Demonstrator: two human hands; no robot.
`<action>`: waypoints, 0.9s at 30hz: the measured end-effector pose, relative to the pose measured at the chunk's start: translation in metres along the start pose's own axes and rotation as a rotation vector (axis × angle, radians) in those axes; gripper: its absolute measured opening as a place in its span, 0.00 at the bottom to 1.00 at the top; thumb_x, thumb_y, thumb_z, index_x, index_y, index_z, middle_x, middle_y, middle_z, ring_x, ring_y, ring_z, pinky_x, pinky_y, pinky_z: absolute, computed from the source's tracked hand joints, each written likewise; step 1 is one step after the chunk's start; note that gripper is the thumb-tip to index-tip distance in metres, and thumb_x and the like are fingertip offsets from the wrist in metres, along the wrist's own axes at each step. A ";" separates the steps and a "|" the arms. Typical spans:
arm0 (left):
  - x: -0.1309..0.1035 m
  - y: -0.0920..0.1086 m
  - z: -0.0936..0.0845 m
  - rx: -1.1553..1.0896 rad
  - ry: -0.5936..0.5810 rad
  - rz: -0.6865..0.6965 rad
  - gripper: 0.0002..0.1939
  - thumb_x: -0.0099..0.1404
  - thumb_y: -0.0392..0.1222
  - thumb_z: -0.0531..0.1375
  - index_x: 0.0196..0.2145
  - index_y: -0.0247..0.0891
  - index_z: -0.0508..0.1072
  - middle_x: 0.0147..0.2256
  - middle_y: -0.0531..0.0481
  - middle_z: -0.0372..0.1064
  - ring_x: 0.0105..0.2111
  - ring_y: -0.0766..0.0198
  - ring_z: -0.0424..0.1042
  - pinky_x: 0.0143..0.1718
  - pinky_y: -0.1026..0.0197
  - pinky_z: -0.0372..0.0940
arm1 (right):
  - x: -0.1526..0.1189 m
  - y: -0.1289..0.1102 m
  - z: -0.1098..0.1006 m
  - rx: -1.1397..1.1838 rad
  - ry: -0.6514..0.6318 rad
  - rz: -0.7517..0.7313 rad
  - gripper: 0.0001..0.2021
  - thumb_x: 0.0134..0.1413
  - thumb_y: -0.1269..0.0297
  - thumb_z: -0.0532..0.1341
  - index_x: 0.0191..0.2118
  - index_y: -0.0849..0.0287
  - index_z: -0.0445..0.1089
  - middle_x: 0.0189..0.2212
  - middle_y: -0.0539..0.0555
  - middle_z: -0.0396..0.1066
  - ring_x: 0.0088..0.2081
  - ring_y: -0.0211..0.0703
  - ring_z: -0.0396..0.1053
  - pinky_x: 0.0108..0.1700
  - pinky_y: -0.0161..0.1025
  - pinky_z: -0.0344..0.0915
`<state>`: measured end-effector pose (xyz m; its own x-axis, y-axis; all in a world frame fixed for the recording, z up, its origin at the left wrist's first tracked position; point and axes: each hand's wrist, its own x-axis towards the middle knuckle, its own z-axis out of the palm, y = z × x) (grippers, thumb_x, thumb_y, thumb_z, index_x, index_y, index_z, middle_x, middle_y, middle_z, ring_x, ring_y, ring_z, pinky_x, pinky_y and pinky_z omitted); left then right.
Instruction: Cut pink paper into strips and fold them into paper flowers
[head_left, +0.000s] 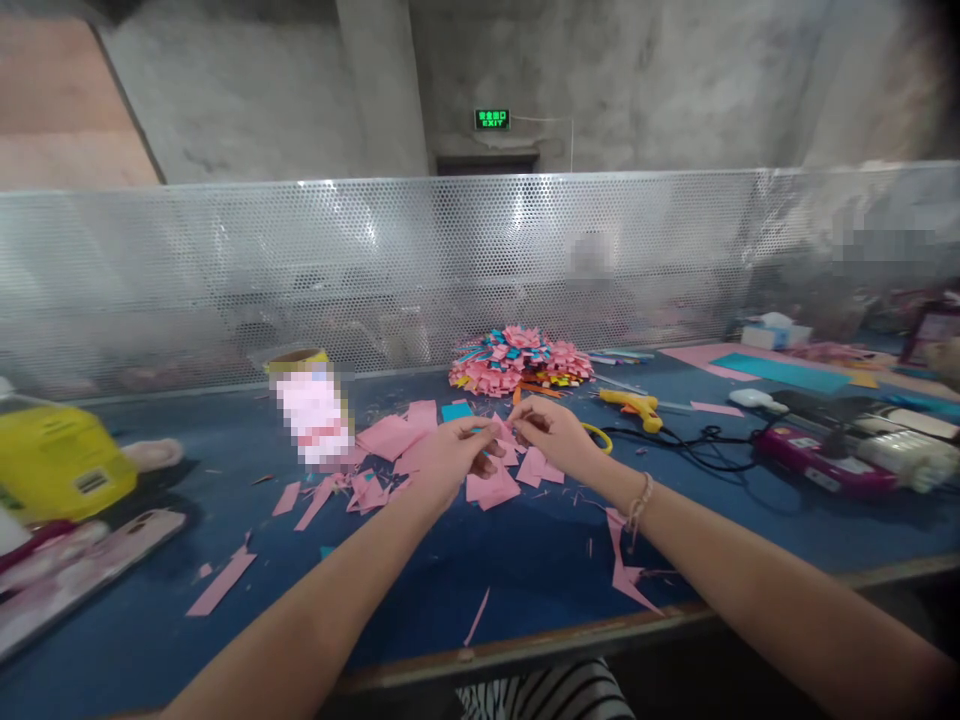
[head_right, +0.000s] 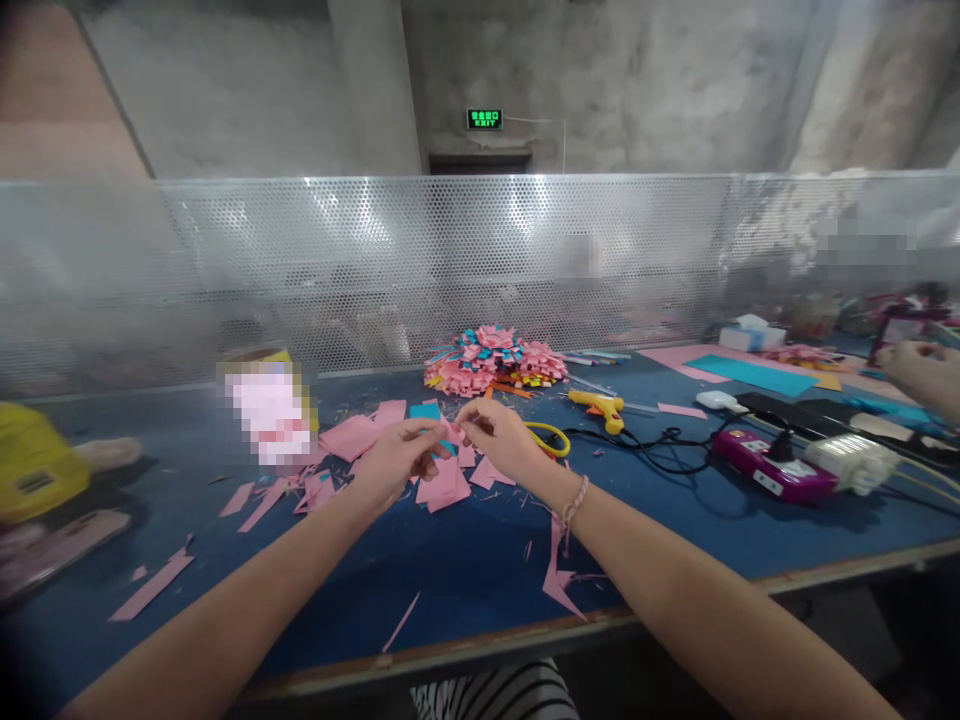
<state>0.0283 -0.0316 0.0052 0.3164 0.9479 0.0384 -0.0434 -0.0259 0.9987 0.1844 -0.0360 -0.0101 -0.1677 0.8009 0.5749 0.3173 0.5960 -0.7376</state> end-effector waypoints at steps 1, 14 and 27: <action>0.000 0.000 0.000 -0.006 -0.004 0.002 0.12 0.48 0.45 0.60 0.27 0.33 0.68 0.19 0.51 0.67 0.13 0.72 0.63 0.16 0.67 0.59 | 0.000 0.000 0.000 -0.004 -0.003 -0.003 0.06 0.46 0.73 0.51 0.30 0.58 0.63 0.21 0.47 0.63 0.22 0.33 0.63 0.26 0.32 0.60; 0.005 -0.006 -0.002 -0.320 0.040 -0.030 0.06 0.48 0.29 0.59 0.27 0.32 0.66 0.23 0.49 0.68 0.25 0.68 0.69 0.35 0.63 0.64 | 0.001 0.003 0.005 -0.183 0.046 -0.185 0.04 0.47 0.69 0.55 0.29 0.58 0.67 0.30 0.53 0.65 0.35 0.40 0.62 0.35 0.37 0.61; 0.007 -0.008 -0.002 -0.336 0.068 -0.018 0.06 0.44 0.31 0.62 0.24 0.32 0.67 0.21 0.52 0.66 0.22 0.73 0.64 0.28 0.68 0.60 | -0.002 0.005 0.009 -0.142 0.051 -0.044 0.03 0.44 0.68 0.56 0.28 0.58 0.65 0.25 0.50 0.66 0.28 0.37 0.64 0.31 0.35 0.61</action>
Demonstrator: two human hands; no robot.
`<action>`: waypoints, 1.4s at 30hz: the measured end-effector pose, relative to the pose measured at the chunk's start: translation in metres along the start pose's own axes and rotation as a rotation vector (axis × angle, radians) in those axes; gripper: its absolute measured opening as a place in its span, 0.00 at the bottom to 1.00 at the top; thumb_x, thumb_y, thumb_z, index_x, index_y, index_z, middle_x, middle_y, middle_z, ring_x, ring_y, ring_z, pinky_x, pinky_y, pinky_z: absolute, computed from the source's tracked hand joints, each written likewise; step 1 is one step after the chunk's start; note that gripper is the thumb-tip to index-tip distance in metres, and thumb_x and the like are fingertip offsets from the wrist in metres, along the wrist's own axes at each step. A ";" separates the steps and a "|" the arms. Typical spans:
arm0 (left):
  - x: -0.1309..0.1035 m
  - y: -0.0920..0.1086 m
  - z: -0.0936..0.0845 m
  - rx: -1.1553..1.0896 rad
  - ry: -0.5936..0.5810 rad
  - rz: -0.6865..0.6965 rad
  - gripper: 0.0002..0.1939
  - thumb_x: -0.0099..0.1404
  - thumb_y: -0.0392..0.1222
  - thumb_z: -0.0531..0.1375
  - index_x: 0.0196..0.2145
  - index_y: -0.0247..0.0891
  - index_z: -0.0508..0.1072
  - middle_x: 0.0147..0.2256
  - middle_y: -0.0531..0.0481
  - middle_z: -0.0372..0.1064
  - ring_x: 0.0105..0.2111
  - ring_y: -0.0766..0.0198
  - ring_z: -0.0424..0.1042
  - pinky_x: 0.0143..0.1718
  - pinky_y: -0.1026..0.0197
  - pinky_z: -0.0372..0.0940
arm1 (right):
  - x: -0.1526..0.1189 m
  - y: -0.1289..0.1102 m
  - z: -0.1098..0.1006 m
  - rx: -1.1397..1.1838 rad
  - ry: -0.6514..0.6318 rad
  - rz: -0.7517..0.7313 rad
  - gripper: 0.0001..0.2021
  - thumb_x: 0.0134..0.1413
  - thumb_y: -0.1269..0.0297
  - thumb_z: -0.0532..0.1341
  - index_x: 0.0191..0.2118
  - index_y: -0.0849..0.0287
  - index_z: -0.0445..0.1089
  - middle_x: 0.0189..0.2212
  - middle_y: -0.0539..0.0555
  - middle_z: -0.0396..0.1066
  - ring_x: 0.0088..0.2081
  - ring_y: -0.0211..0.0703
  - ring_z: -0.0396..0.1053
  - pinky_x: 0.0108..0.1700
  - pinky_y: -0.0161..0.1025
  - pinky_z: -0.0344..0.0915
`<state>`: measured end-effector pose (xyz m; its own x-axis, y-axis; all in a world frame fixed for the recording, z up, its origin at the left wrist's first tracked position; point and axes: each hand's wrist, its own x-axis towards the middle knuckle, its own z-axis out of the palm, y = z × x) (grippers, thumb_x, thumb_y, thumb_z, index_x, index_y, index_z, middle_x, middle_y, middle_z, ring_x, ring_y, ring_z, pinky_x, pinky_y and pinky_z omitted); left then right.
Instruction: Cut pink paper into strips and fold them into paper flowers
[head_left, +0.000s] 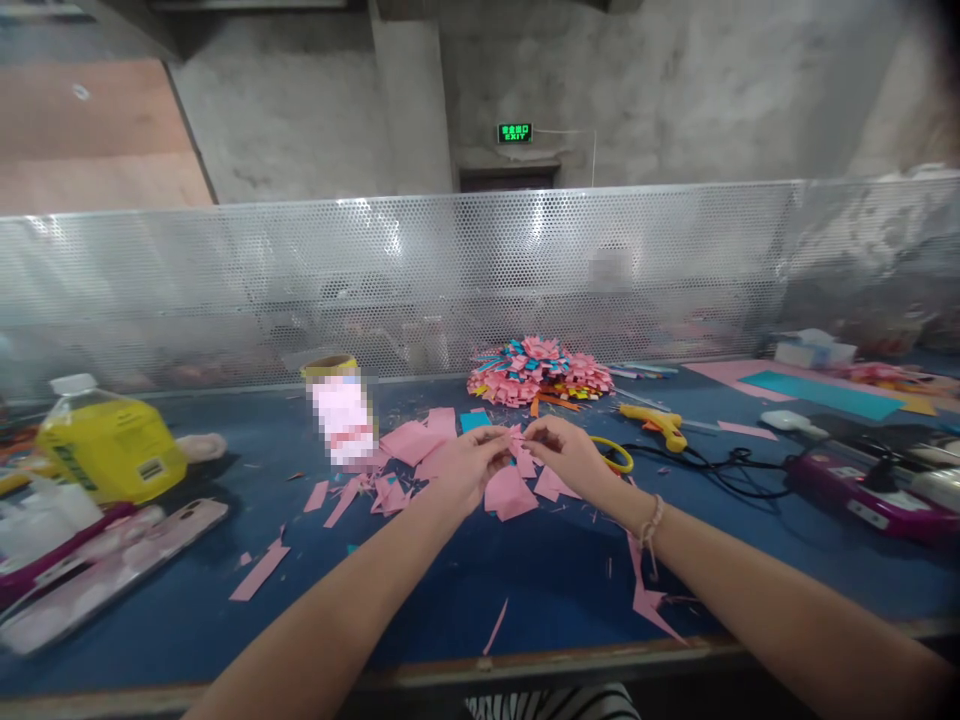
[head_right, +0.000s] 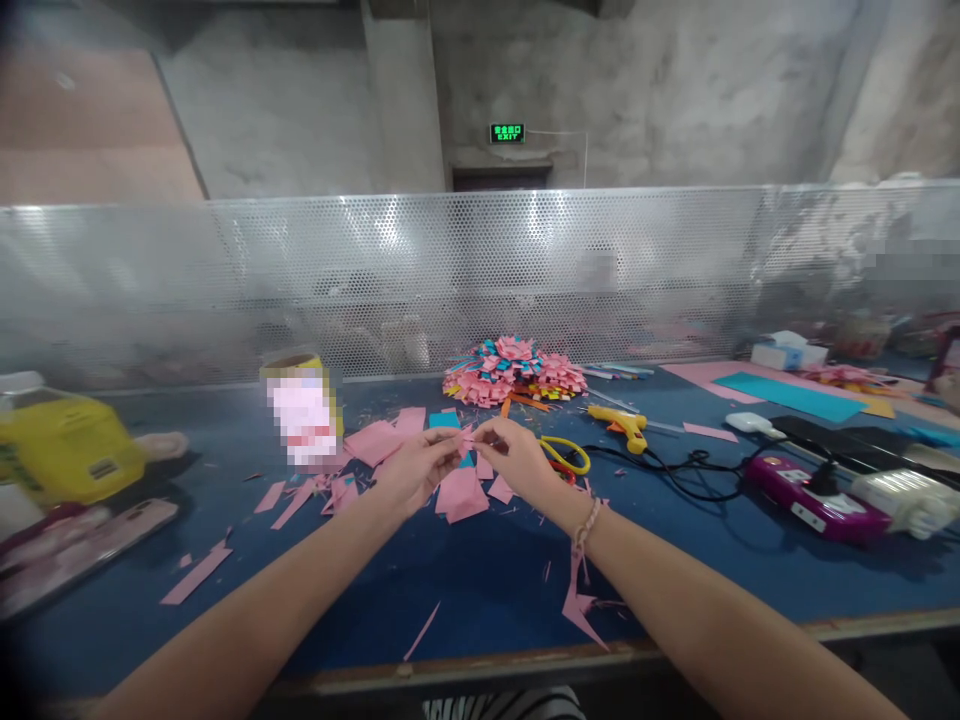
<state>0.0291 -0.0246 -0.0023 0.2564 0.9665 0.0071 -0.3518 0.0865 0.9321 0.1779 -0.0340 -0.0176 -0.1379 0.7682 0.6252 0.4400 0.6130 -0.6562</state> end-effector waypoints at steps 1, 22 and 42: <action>-0.001 0.001 0.001 -0.003 -0.007 -0.002 0.07 0.44 0.31 0.62 0.24 0.32 0.67 0.21 0.52 0.66 0.22 0.73 0.64 0.28 0.68 0.60 | 0.000 0.001 0.000 0.010 -0.003 0.009 0.03 0.44 0.68 0.56 0.28 0.58 0.65 0.25 0.50 0.66 0.28 0.37 0.64 0.30 0.35 0.61; -0.001 0.002 -0.001 -0.005 -0.008 0.020 0.11 0.41 0.31 0.64 0.23 0.32 0.66 0.21 0.53 0.66 0.22 0.73 0.66 0.30 0.68 0.62 | 0.004 0.003 0.008 0.452 -0.012 0.286 0.06 0.39 0.66 0.59 0.27 0.59 0.62 0.21 0.46 0.63 0.23 0.32 0.62 0.25 0.32 0.60; 0.002 -0.014 -0.003 0.345 -0.035 0.251 0.16 0.39 0.44 0.65 0.23 0.32 0.65 0.19 0.54 0.64 0.20 0.72 0.64 0.25 0.66 0.61 | -0.005 0.004 0.006 0.387 -0.100 0.288 0.07 0.41 0.61 0.58 0.26 0.59 0.62 0.22 0.48 0.62 0.22 0.34 0.62 0.26 0.34 0.63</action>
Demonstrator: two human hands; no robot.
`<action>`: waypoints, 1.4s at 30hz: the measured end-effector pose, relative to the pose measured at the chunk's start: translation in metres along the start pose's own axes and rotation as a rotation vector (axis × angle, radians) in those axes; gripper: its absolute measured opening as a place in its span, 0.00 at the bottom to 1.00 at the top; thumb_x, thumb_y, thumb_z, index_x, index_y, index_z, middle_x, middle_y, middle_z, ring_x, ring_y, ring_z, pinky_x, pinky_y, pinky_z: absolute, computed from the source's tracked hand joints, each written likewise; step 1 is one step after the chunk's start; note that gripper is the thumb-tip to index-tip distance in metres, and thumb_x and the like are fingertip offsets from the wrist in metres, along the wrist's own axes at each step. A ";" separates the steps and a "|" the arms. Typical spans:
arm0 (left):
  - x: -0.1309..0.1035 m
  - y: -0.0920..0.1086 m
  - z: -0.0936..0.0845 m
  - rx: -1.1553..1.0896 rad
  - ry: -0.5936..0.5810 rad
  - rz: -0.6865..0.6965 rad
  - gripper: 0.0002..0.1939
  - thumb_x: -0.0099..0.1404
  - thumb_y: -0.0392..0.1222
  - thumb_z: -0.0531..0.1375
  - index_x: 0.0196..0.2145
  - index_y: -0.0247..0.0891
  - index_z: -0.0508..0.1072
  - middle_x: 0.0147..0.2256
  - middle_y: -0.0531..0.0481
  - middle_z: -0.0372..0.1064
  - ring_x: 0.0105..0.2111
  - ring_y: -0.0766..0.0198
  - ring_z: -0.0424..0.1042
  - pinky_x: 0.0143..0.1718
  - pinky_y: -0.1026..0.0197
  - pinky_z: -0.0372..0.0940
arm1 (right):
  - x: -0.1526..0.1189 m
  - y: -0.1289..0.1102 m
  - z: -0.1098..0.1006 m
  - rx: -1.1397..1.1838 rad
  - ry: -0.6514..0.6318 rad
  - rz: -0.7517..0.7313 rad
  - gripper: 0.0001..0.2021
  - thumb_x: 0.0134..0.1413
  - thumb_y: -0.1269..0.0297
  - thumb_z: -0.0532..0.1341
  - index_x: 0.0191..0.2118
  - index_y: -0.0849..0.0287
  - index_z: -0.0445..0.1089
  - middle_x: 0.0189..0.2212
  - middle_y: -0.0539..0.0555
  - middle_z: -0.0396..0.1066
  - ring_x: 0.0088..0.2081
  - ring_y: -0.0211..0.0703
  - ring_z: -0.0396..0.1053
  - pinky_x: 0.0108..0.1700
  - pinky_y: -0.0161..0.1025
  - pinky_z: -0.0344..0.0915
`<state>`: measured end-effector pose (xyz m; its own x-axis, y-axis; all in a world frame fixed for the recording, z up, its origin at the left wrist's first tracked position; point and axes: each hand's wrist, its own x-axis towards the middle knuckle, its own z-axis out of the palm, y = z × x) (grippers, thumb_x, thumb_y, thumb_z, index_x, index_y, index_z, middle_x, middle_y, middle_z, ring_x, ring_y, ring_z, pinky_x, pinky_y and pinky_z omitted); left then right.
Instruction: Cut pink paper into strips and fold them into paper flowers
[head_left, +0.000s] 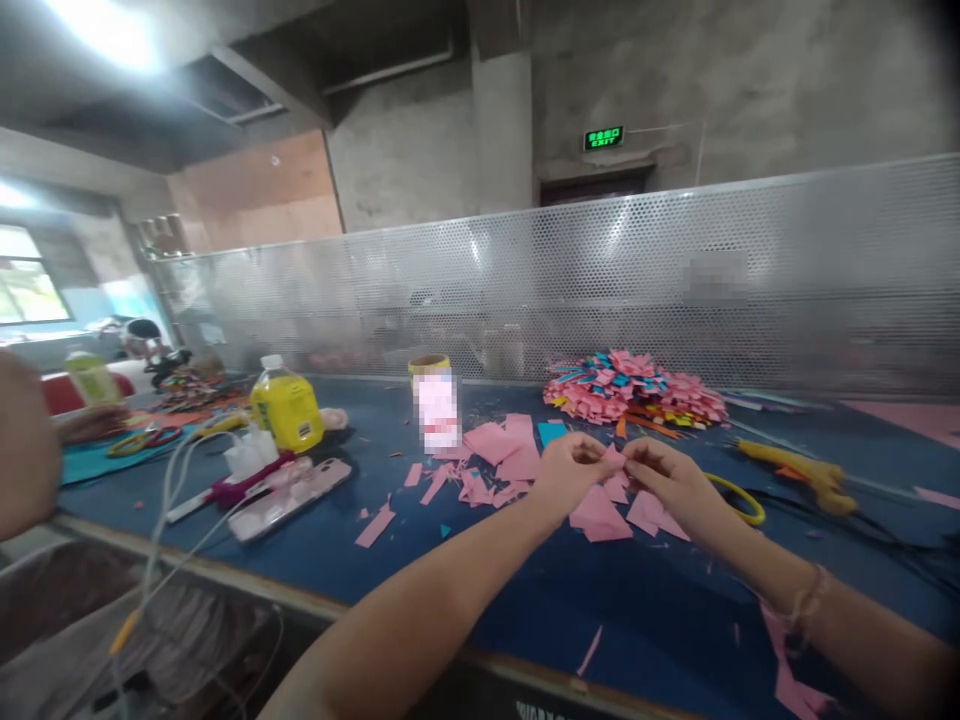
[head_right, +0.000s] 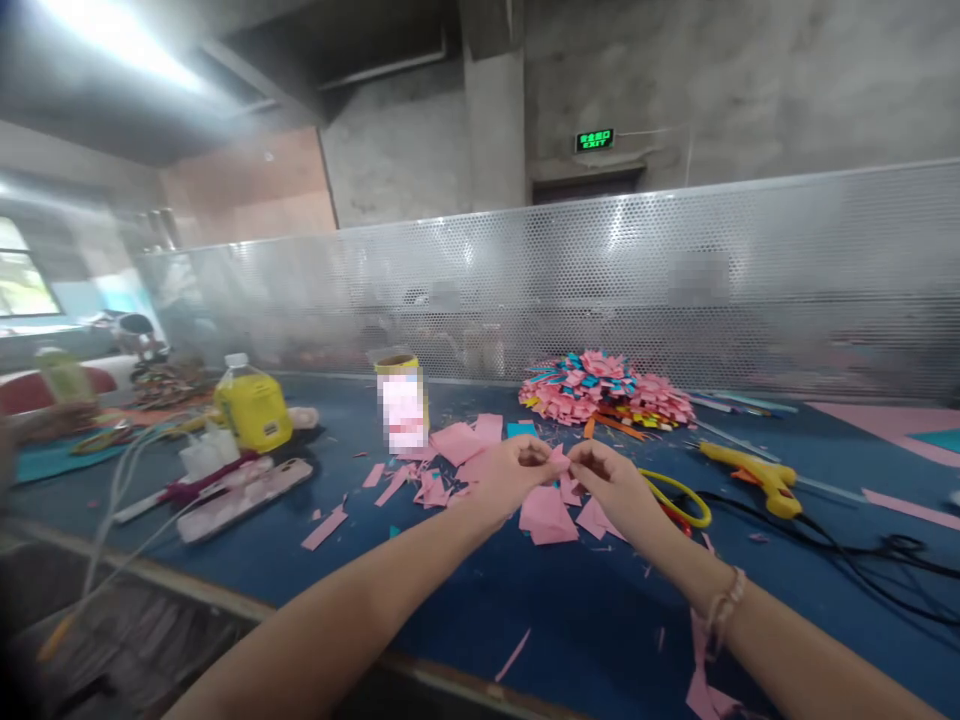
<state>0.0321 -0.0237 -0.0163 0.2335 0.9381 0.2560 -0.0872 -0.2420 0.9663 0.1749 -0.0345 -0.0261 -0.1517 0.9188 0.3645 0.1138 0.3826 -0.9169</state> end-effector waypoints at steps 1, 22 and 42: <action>0.000 -0.002 0.001 -0.009 -0.005 0.001 0.17 0.39 0.44 0.65 0.23 0.32 0.65 0.19 0.54 0.63 0.20 0.72 0.64 0.25 0.66 0.61 | 0.000 0.001 0.000 -0.009 0.001 0.003 0.07 0.41 0.61 0.57 0.26 0.59 0.61 0.21 0.48 0.62 0.21 0.34 0.62 0.25 0.34 0.63; 0.000 0.008 0.001 -0.265 -0.084 -0.287 0.12 0.40 0.40 0.65 0.20 0.30 0.67 0.19 0.51 0.67 0.18 0.73 0.65 0.24 0.69 0.60 | 0.001 -0.003 -0.005 -0.321 0.033 -0.185 0.02 0.46 0.67 0.53 0.28 0.58 0.60 0.23 0.49 0.62 0.25 0.35 0.63 0.27 0.33 0.62; -0.001 0.018 -0.001 -0.294 -0.127 -0.360 0.05 0.44 0.33 0.63 0.20 0.29 0.70 0.20 0.49 0.69 0.19 0.73 0.66 0.25 0.68 0.61 | -0.003 -0.013 -0.013 -0.570 0.074 -0.396 0.04 0.46 0.68 0.53 0.27 0.58 0.64 0.26 0.52 0.67 0.29 0.38 0.65 0.30 0.35 0.63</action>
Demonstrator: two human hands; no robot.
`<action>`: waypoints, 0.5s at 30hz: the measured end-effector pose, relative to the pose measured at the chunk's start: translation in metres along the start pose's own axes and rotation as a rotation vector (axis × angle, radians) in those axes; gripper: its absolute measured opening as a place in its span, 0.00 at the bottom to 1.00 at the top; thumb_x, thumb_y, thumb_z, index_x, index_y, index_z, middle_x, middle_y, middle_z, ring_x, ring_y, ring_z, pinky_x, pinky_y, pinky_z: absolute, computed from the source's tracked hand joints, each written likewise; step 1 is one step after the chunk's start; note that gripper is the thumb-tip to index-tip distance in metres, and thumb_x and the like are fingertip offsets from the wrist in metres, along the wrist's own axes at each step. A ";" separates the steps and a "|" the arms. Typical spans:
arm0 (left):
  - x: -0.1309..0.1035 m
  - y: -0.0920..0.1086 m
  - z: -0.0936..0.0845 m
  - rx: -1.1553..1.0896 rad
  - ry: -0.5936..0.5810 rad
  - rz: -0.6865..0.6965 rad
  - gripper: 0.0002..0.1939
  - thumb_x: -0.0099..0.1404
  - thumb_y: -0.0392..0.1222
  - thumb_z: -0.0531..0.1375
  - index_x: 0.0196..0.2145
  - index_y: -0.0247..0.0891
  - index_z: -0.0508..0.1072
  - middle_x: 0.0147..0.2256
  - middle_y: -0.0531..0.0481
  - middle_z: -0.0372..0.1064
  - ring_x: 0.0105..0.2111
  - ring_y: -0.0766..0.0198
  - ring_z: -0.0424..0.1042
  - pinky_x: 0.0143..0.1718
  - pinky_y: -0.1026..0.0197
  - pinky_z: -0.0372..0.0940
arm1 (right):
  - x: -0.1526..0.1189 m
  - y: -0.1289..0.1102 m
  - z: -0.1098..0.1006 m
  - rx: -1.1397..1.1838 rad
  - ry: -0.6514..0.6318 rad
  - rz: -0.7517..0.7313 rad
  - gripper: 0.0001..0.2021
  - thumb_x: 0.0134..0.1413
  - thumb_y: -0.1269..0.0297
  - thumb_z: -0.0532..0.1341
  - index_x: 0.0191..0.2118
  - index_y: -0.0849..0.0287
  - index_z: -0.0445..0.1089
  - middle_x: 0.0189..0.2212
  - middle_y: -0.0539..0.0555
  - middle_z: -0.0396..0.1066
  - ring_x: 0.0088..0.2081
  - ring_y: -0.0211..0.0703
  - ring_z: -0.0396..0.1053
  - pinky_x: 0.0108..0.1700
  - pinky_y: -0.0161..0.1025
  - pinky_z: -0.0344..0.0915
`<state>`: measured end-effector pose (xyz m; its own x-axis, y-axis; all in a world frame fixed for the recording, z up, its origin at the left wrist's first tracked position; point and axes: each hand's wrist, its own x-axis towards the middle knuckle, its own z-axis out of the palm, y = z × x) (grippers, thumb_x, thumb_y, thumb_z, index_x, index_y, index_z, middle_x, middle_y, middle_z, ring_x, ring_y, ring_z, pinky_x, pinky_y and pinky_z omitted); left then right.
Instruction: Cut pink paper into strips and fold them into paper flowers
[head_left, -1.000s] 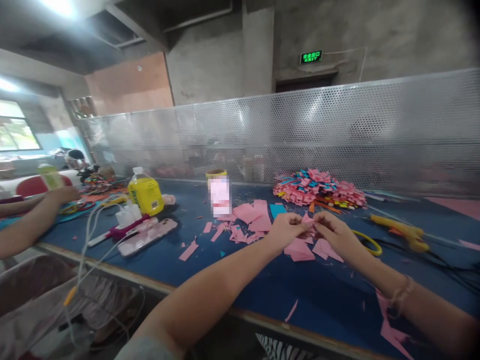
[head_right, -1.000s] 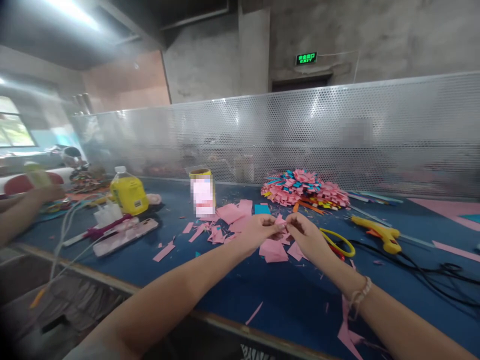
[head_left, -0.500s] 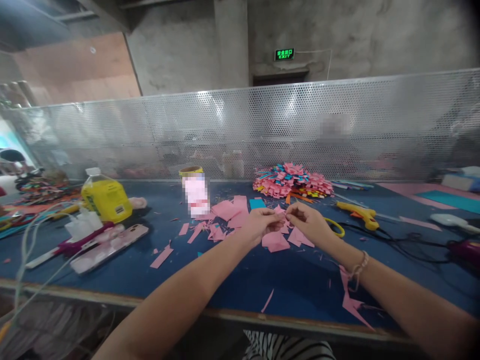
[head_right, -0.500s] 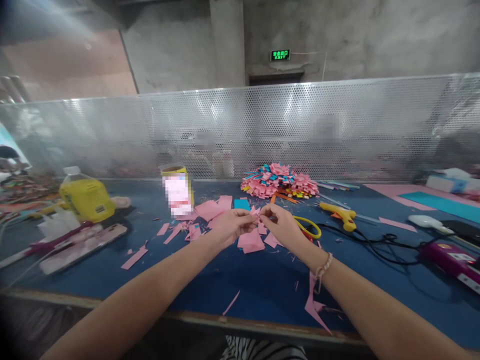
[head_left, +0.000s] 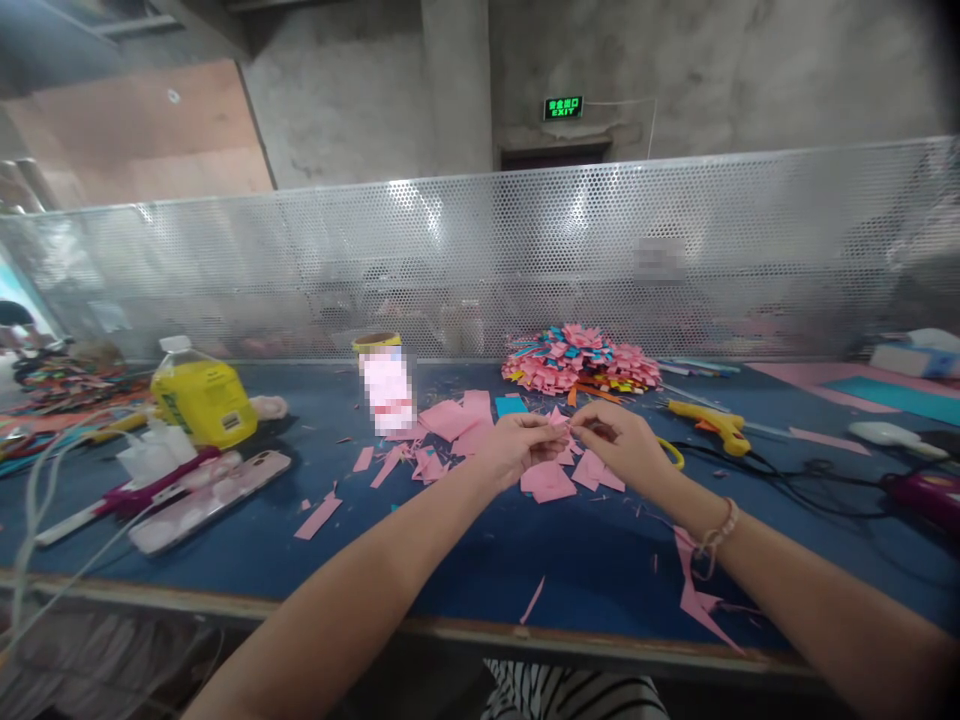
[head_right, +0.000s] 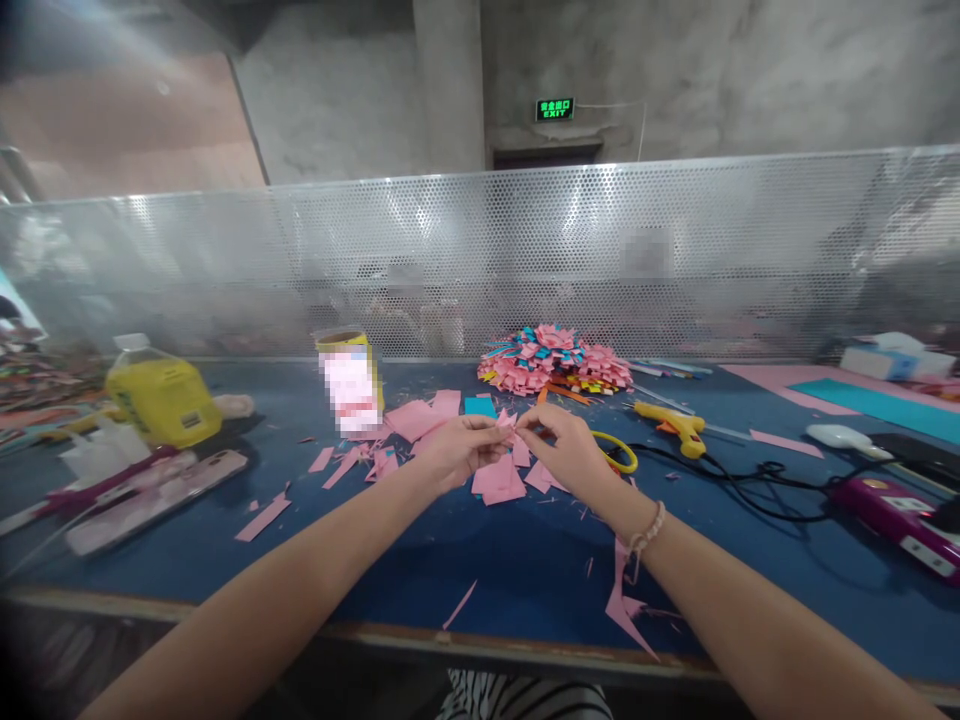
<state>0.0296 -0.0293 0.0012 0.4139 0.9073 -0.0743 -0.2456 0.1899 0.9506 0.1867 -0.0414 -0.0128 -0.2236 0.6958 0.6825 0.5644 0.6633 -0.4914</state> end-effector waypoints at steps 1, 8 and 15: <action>-0.001 0.000 0.000 -0.002 -0.002 -0.001 0.05 0.44 0.33 0.63 0.20 0.29 0.70 0.20 0.49 0.69 0.19 0.74 0.66 0.25 0.68 0.61 | 0.000 -0.001 -0.001 -0.017 0.003 -0.029 0.04 0.47 0.68 0.53 0.27 0.58 0.65 0.27 0.52 0.68 0.29 0.39 0.65 0.30 0.35 0.63; -0.001 0.000 0.001 -0.045 -0.028 0.047 0.06 0.43 0.34 0.64 0.19 0.30 0.69 0.18 0.52 0.67 0.18 0.74 0.64 0.24 0.69 0.59 | 0.000 -0.005 -0.003 -0.106 0.051 -0.179 0.06 0.49 0.69 0.53 0.29 0.58 0.66 0.30 0.54 0.70 0.34 0.40 0.67 0.36 0.38 0.63; -0.001 0.000 0.003 -0.117 -0.007 0.071 0.06 0.46 0.34 0.63 0.20 0.30 0.69 0.18 0.53 0.66 0.18 0.76 0.63 0.24 0.70 0.59 | -0.001 0.000 -0.001 -0.173 0.074 -0.288 0.07 0.50 0.70 0.52 0.33 0.58 0.67 0.33 0.54 0.70 0.36 0.39 0.67 0.40 0.40 0.64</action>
<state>0.0315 -0.0314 0.0022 0.3979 0.9174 -0.0055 -0.3749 0.1681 0.9117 0.1879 -0.0427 -0.0126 -0.3382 0.4609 0.8205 0.6143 0.7686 -0.1785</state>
